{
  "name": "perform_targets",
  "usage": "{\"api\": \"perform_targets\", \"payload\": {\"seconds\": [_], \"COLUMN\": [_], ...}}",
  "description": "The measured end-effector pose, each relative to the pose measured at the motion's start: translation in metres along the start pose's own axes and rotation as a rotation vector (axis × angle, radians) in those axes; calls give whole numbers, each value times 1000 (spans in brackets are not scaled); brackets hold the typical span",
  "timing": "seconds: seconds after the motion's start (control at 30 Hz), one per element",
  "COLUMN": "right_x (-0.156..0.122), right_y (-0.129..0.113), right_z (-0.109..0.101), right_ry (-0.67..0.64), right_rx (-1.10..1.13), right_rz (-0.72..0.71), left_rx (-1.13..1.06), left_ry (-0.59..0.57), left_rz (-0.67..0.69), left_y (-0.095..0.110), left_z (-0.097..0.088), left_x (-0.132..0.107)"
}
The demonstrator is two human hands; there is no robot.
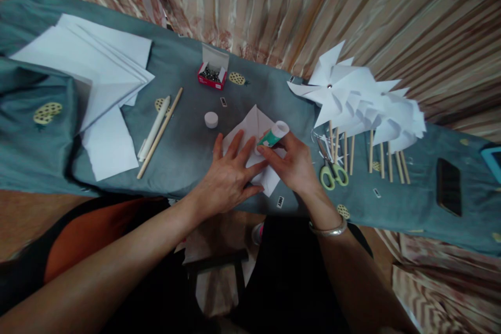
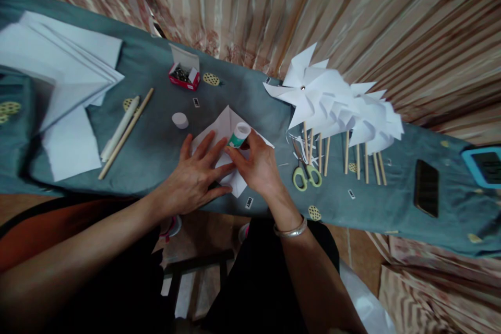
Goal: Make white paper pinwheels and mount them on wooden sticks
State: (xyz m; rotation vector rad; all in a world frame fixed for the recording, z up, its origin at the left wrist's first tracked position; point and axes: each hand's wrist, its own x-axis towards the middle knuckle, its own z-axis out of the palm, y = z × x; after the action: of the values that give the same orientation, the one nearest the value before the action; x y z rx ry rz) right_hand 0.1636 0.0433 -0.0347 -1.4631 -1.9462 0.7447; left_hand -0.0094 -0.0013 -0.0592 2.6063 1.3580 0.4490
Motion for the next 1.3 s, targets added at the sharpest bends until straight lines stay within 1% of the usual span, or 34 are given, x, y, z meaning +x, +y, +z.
{"api": "perform_targets", "payload": {"seconds": [0.23, 0.47, 0.7, 0.8, 1.0, 1.13, 1.3], "right_x": [3, 5, 5, 5, 6, 7, 6], "right_y": [0, 0, 2, 3, 15, 22, 19], "right_z": [2, 3, 2, 1, -3, -9, -8], "right_ry": [-1, 17, 28, 29, 30, 78, 67], "right_rx": [20, 15, 15, 74, 375, 416, 424], "right_rz": [13, 18, 24, 44, 143, 146, 144], "left_rx": [11, 36, 28, 22, -3, 4, -16], "left_ry": [-13, 0, -8, -1, -11, 7, -1], "left_rz": [-1, 14, 8, 12, -5, 2, -4], "left_y": [1, 0, -1, -1, 0, -1, -1], "left_z": [-3, 1, 0, 1, -1, 0, 0], "left_x": [1, 0, 0, 0, 0, 0, 0]}}
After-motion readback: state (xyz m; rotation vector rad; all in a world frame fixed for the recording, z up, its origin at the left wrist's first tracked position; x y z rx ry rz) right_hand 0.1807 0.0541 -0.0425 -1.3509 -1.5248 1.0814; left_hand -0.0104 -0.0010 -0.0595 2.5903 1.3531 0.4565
